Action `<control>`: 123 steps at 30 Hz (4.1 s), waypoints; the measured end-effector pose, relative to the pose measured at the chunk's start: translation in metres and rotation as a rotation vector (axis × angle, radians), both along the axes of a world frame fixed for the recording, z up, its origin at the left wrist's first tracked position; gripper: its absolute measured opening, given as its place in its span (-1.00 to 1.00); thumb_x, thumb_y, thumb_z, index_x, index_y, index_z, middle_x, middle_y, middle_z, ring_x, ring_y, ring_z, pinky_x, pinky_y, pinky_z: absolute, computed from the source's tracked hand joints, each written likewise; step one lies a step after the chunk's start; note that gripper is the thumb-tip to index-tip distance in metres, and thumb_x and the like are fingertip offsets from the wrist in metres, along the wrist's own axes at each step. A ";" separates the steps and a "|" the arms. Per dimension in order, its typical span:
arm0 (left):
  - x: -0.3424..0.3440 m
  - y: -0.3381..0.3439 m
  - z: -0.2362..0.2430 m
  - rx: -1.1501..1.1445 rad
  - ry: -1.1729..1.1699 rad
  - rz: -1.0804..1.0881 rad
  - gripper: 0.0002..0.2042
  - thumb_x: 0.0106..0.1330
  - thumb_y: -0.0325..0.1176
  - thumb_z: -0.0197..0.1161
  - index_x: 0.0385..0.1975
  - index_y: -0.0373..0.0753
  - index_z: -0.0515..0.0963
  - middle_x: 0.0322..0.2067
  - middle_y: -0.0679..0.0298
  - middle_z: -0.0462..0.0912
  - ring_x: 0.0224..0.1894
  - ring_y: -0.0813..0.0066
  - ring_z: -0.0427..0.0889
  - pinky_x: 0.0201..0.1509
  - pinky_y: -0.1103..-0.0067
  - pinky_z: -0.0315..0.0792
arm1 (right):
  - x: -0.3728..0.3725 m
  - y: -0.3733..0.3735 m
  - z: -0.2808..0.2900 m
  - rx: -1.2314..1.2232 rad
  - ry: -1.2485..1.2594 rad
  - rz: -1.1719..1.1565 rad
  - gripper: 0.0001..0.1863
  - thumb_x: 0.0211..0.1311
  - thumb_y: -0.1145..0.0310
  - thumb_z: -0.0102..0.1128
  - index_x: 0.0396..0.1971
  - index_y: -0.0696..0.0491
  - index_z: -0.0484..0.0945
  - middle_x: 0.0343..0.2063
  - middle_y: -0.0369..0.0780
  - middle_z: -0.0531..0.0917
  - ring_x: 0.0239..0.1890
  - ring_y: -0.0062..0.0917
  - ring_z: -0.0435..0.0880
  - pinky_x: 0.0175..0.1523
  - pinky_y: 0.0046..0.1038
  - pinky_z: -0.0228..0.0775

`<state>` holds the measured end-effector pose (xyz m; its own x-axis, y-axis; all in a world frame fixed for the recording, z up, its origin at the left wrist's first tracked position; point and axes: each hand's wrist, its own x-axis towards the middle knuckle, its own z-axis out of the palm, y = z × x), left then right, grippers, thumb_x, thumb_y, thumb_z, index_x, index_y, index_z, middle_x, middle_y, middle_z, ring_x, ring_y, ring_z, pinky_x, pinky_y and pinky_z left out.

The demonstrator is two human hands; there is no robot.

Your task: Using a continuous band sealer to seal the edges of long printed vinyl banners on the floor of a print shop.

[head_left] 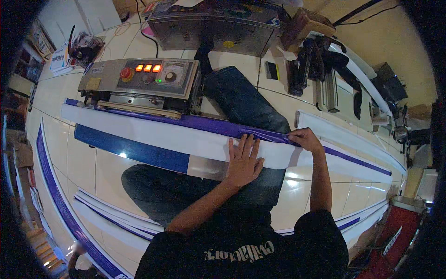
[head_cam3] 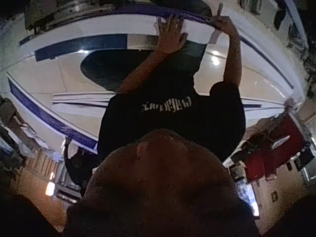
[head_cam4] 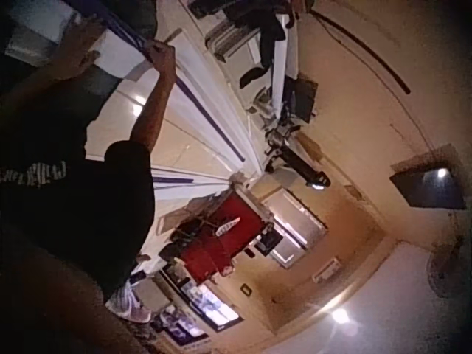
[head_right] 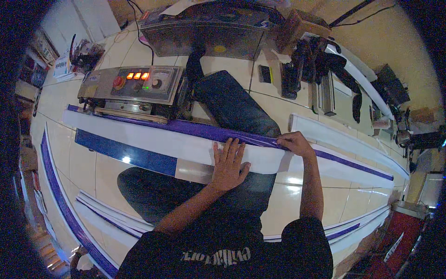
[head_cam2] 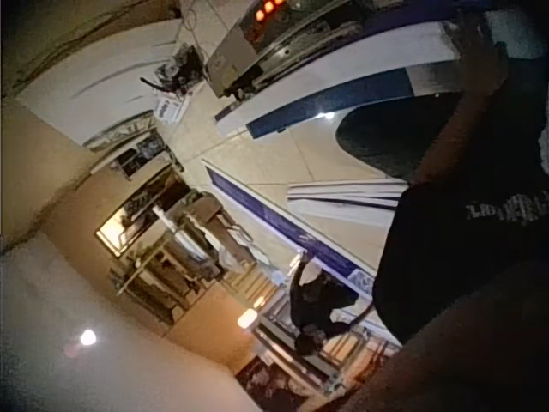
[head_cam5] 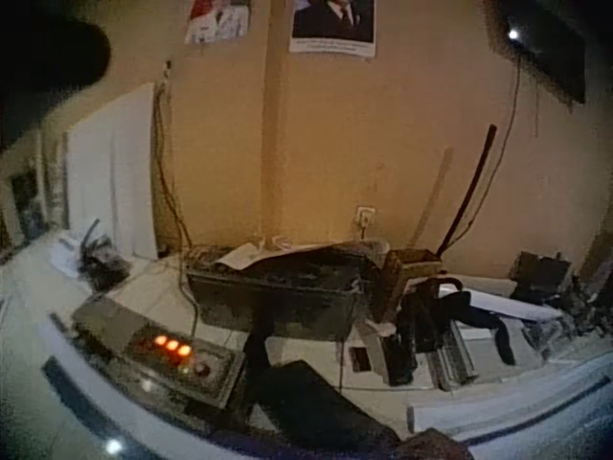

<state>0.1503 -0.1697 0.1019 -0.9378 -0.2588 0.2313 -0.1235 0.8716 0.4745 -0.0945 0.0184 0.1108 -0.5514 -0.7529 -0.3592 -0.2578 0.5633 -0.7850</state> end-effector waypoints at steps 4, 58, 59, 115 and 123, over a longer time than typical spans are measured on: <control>0.000 0.000 0.001 -0.003 -0.006 -0.015 -0.36 0.26 -0.03 0.11 0.24 -0.34 0.29 0.29 -0.05 0.19 0.39 -0.02 0.05 0.38 -0.16 -0.31 | -0.009 0.005 -0.017 0.002 0.000 0.049 -0.76 0.25 0.27 0.26 -0.25 0.15 0.68 -0.42 -0.21 0.72 -0.37 -0.61 0.61 -0.19 -0.50 0.49; 0.010 -0.044 0.016 0.036 -0.005 0.168 -0.36 0.29 -0.04 0.11 0.26 -0.35 0.25 0.30 -0.12 0.13 0.40 -0.15 -0.02 0.38 -0.17 -0.32 | -0.001 0.018 -0.006 -0.071 -0.109 -0.110 -0.83 0.16 0.40 0.33 -0.27 0.13 0.66 -0.48 -0.31 0.62 -0.39 -0.64 0.54 -0.22 -0.52 0.44; 0.012 -0.051 0.017 0.025 -0.004 0.234 -0.36 0.29 -0.04 0.11 0.26 -0.37 0.24 0.28 -0.13 0.15 0.39 -0.17 -0.02 0.38 -0.16 -0.33 | -0.002 0.021 -0.006 -0.015 -0.092 -0.118 -0.84 0.17 0.40 0.33 -0.28 0.13 0.66 -0.48 -0.30 0.63 -0.39 -0.64 0.55 -0.22 -0.52 0.45; 0.001 -0.009 0.008 0.014 -0.034 0.064 -0.40 0.29 0.00 0.08 0.20 -0.32 0.35 0.22 -0.16 0.25 0.39 -0.15 0.02 0.34 -0.24 -0.28 | -0.008 0.008 -0.007 0.089 -0.059 0.062 -0.83 0.24 0.37 0.25 -0.45 0.16 0.59 -0.55 -0.46 0.51 -0.46 -0.75 0.38 -0.36 -0.58 0.28; -0.025 0.028 0.006 -0.020 -0.064 -0.171 -0.36 0.34 0.01 0.00 0.27 -0.36 0.24 0.22 -0.11 0.28 0.35 -0.09 0.13 0.41 -0.08 -0.17 | -0.016 0.003 -0.024 -0.061 0.043 0.119 -0.68 0.28 0.25 0.24 -0.57 0.17 0.53 -0.68 -0.42 0.43 -0.56 -0.73 0.33 -0.45 -0.54 0.24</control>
